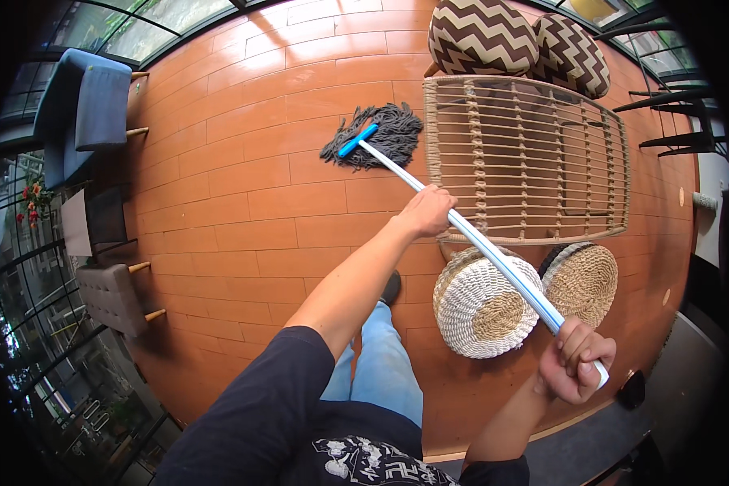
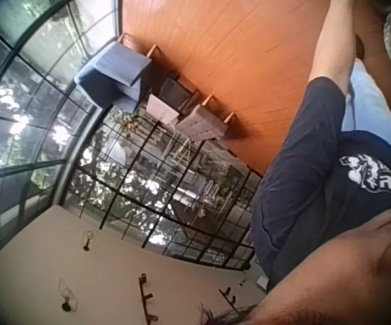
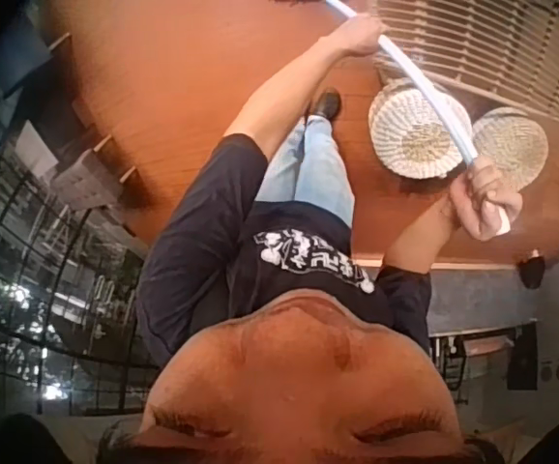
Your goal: Mopping the wooden floor in the seating area of a cafe.
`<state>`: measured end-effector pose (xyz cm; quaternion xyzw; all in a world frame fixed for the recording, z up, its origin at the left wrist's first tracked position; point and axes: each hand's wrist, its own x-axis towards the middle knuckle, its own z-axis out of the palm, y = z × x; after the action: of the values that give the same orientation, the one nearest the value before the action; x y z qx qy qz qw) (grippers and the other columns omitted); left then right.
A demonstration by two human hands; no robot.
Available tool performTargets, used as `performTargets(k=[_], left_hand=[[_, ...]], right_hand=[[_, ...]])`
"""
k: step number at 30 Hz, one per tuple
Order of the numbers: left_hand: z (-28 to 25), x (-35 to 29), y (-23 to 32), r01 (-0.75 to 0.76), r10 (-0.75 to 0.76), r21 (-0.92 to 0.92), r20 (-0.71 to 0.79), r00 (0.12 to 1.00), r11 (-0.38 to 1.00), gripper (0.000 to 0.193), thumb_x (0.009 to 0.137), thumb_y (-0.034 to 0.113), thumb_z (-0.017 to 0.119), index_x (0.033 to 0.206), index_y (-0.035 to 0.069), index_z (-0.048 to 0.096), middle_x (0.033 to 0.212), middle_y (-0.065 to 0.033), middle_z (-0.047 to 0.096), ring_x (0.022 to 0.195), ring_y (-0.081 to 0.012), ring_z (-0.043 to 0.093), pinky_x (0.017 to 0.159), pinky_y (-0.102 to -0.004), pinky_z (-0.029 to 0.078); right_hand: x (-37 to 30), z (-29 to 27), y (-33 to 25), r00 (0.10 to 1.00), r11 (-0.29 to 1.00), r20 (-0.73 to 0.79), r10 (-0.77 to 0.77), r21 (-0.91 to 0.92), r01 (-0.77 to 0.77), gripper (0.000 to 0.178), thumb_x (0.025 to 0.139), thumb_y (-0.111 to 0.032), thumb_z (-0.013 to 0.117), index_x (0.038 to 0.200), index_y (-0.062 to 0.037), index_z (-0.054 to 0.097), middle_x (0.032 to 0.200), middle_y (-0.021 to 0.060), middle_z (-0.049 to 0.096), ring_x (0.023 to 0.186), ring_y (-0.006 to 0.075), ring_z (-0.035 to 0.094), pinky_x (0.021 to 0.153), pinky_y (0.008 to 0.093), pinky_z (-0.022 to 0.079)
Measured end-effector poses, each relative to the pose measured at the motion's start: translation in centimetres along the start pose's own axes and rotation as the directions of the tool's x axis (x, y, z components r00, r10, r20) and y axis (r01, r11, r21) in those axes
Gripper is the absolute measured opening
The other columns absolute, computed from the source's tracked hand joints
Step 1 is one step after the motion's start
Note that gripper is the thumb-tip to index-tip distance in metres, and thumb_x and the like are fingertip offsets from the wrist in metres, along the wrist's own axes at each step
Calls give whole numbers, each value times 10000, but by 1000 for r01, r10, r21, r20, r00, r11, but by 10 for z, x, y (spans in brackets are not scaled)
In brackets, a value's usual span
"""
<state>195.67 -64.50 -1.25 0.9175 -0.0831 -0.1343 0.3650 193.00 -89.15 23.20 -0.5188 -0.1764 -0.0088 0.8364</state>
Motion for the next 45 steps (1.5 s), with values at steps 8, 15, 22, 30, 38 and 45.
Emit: performTargets(k=[8, 15, 22, 30, 38, 45], left_hand=[[-69, -118, -105, 289, -389, -378, -223, 894, 880, 346, 659, 265, 846, 778, 73, 583, 794, -83, 566, 854, -299, 566, 905, -494, 428], [-68, -150, -130, 176, -110, 102, -459, 881, 979, 394, 737, 356, 760, 598, 54, 549, 704, -119, 525, 776, -314, 519, 752, -437, 414], [-13, -183, 10, 93, -128, -97, -471, 873, 991, 359, 802, 352, 699, 675, 69, 517, 729, -111, 525, 809, -324, 522, 819, -453, 401], [7, -254, 4, 170, -186, -77, -444, 876, 982, 334, 867, 260, 638, 635, 65, 499, 690, -94, 526, 746, -310, 504, 750, -466, 403], [-15, -268, -103, 246, -230, -34, -497, 837, 969, 294, 789, 128, 670, 614, 62, 443, 658, -113, 454, 692, -324, 466, 716, -437, 380], [6, -230, 36, 53, -117, -162, -417, 901, 985, 239, 807, 182, 668, 655, 77, 515, 720, -84, 490, 761, -293, 472, 767, -415, 374]], right_hand=[[-56, 109, 136, 986, 994, 139, 96, 47, -104, 73, 738, -29, 525, 769, 36, 516, 611, 101, 504, 553, 214, 473, 631, 398, 464], [-74, 152, 136, 962, 997, 265, 70, -31, -64, 73, 720, 9, 490, 786, 32, 509, 610, 94, 480, 547, 201, 438, 627, 400, 449], [-70, 127, -8, 943, 966, 239, 229, -171, -192, 173, 754, -131, 600, 684, -13, 496, 481, 34, 418, 403, 150, 380, 488, 338, 364], [-106, 134, 4, 928, 965, 272, 254, -14, -260, 129, 701, -86, 601, 640, -17, 511, 446, 27, 434, 351, 149, 376, 426, 318, 361], [-139, 168, 85, 913, 964, 315, 261, -34, -264, 92, 736, -50, 558, 674, 8, 523, 538, 62, 463, 472, 198, 440, 564, 400, 439], [-107, 147, -49, 939, 950, 207, 273, -212, -230, 128, 740, -103, 582, 672, -12, 521, 507, 47, 471, 424, 155, 436, 490, 310, 389]])
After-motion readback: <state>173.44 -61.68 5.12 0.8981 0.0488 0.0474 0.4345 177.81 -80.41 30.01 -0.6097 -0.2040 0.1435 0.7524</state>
